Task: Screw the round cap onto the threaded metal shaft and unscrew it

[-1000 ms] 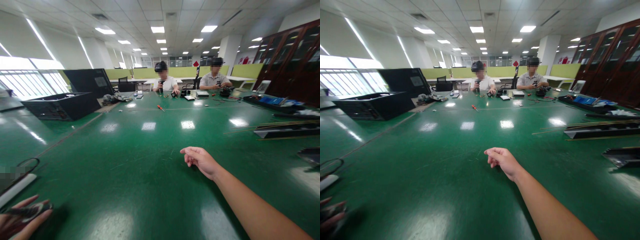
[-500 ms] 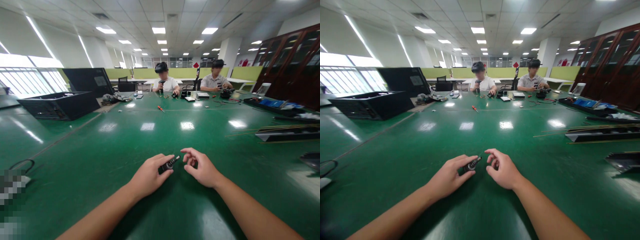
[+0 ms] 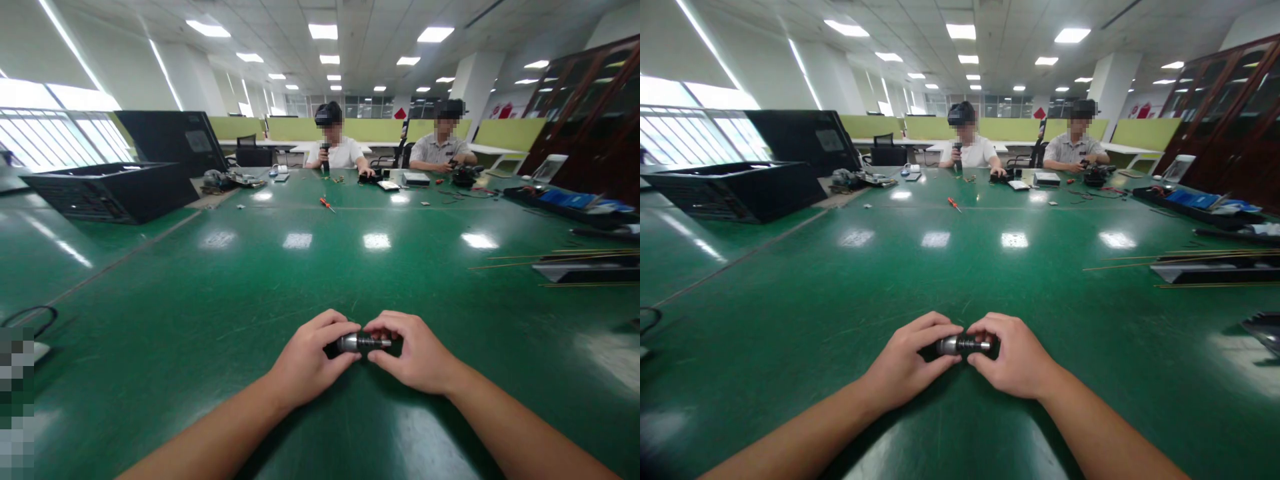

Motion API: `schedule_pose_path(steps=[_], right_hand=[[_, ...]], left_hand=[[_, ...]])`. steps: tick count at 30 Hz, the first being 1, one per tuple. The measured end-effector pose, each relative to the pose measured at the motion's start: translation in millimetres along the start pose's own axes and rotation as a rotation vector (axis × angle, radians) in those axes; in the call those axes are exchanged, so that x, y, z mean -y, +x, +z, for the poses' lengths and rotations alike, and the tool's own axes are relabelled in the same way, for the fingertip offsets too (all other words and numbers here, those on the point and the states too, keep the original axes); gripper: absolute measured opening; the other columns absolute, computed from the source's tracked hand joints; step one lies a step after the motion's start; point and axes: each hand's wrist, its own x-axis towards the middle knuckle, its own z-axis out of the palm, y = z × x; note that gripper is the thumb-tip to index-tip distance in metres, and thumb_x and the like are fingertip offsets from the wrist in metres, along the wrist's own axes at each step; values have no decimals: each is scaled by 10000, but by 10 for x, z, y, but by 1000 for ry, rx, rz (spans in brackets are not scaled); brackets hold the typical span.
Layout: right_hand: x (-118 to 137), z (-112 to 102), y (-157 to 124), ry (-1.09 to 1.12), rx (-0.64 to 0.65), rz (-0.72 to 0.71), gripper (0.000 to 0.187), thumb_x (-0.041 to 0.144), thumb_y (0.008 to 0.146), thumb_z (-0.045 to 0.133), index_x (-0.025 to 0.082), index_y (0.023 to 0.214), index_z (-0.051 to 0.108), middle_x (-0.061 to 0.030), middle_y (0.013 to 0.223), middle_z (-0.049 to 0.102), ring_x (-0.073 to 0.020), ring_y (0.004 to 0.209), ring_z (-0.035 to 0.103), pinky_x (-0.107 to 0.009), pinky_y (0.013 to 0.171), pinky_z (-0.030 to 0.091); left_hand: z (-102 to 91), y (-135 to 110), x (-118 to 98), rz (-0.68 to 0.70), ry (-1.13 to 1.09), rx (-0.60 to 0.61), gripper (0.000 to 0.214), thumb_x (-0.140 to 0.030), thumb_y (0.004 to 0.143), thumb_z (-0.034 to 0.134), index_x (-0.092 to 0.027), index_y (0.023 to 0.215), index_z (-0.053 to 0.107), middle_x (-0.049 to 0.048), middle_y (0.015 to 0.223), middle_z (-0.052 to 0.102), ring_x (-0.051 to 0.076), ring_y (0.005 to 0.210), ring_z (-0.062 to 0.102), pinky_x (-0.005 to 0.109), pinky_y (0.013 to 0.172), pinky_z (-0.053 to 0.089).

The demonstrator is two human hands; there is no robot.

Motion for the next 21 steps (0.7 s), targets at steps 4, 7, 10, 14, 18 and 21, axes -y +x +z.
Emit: schedule_pose_path(steps=[4,7,10,14,18,21], right_hand=[[26,2,-10,-31,0,-12,223,186,730,725,225,950,712,-34,843,677,-190,751,612,-311,682,445],[28,14,-17,-48,5,-26,180,204,758,717,225,937,720,-29,833,680,-185,751,618,-303,680,446],[26,27,-20,-49,-2,-29,136,214,784,705,223,918,726,-28,817,685,-181,743,622,-299,679,449],[29,35,-15,-50,-5,-36,91,231,807,698,222,890,734,-28,797,688,-177,727,622,-295,665,443],[38,34,-11,-47,-5,-50,88,252,836,680,220,886,744,-32,781,691,-174,711,622,-293,655,435],[51,31,-14,-59,-5,-52,90,254,837,681,213,885,745,-26,777,690,-164,703,619,-283,649,432]], left_hand=[[16,-11,-8,11,1,-20,352,-160,794,703,-248,1134,676,54,1022,647,182,919,633,314,827,536],[26,-16,-15,14,-7,-19,352,-158,802,696,-247,1142,677,56,1036,658,182,926,641,315,829,540],[38,-24,-19,22,-24,-24,326,-169,817,687,-230,1138,679,68,1056,683,194,953,650,335,860,541],[51,-27,-20,36,-24,-35,328,-176,815,701,-221,1139,678,69,1058,701,201,970,651,353,889,537],[56,-28,-15,51,-16,-46,348,-163,817,698,-221,1159,668,65,1062,695,189,964,648,331,868,537],[62,-38,-7,68,-4,-54,350,-159,820,697,-225,1162,666,58,1059,692,180,957,646,319,861,534]])
